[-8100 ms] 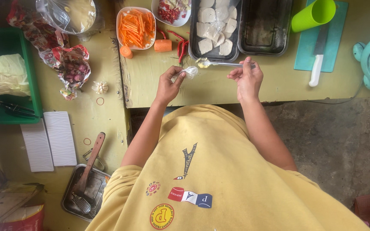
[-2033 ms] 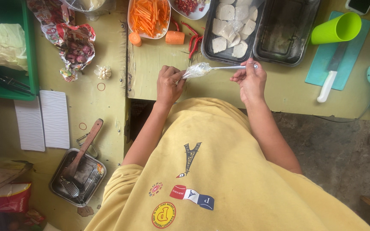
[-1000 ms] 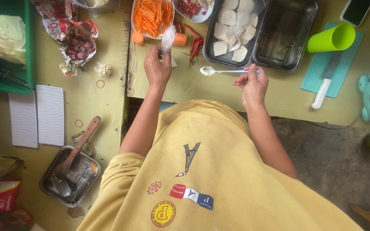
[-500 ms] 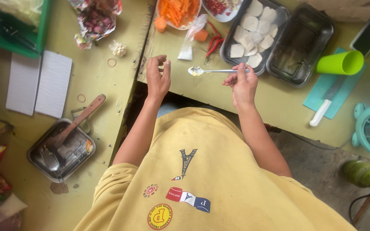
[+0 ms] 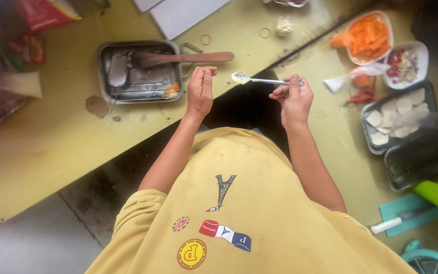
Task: The person uses a wooden pestle to crush ingredients in a metal tray. They then scoop the crushed mixture with a spoon and transfer it into a small plastic bag. The person handles the bag to ensure the contents are inside.
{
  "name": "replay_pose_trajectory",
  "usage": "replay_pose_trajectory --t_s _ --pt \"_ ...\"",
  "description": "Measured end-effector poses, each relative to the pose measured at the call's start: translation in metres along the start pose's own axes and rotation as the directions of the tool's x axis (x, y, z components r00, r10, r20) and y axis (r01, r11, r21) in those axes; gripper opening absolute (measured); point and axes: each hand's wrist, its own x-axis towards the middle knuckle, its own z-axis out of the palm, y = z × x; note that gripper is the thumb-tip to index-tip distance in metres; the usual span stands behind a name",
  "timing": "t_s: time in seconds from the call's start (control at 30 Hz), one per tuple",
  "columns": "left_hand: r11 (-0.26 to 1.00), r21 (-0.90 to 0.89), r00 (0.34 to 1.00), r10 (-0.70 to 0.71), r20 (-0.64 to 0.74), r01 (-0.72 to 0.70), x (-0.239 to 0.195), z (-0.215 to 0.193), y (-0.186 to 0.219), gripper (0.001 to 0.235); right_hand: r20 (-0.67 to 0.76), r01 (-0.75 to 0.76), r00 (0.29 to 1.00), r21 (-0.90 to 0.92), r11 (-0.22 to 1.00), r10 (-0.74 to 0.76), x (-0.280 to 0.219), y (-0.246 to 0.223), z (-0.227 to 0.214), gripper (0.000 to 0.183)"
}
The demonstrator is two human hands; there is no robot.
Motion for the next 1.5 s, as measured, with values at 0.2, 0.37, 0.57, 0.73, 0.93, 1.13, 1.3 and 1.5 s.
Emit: replay_pose_trajectory --t_s 0.2,0.37,0.57,0.73,0.93,1.13,1.3,1.5 --pt "0.998 0.046 0.975 -0.036 -0.218 0.047 -0.016 -0.133 -0.026 0.023 0.183 -0.024 0.983 -0.036 0.999 0.030 -0.014 0.043 0.117 0.026" --pt "0.982 0.113 0.952 -0.113 -0.285 0.151 -0.032 -0.212 -0.054 0.014 0.186 0.018 0.982 -0.104 0.994 0.002 -0.029 0.074 0.179 0.027" --pt "0.972 0.171 0.982 -0.140 -0.129 0.161 -0.047 -0.238 -0.076 0.011 0.313 0.425 0.899 -0.455 0.782 -0.306 -0.063 0.085 0.204 0.028" --pt "0.970 0.152 0.982 -0.190 -0.018 0.191 -0.052 -0.233 -0.089 0.013 0.616 0.782 0.622 -0.508 0.360 -0.483 -0.089 0.085 0.210 0.020" --pt "0.983 0.129 0.990 -0.137 0.029 0.132 -0.043 -0.235 -0.093 0.013 0.705 0.875 0.455 -0.467 0.126 -0.544 -0.102 0.084 0.220 0.010" --pt "0.977 0.163 0.987 -0.149 0.054 0.138 -0.041 -0.237 -0.087 0.012 0.701 0.861 0.453 -0.505 0.065 -0.551 -0.111 0.090 0.220 0.008" --pt "0.973 0.179 0.985 -0.161 0.062 0.148 -0.042 -0.236 -0.085 0.010 0.660 0.853 0.451 -0.518 0.071 -0.601 -0.112 0.095 0.213 0.008" --pt "0.954 0.210 0.970 -0.234 0.069 0.215 -0.044 -0.235 -0.084 0.011 0.448 0.747 0.605 -0.605 0.274 -0.659 -0.108 0.110 0.201 0.016"
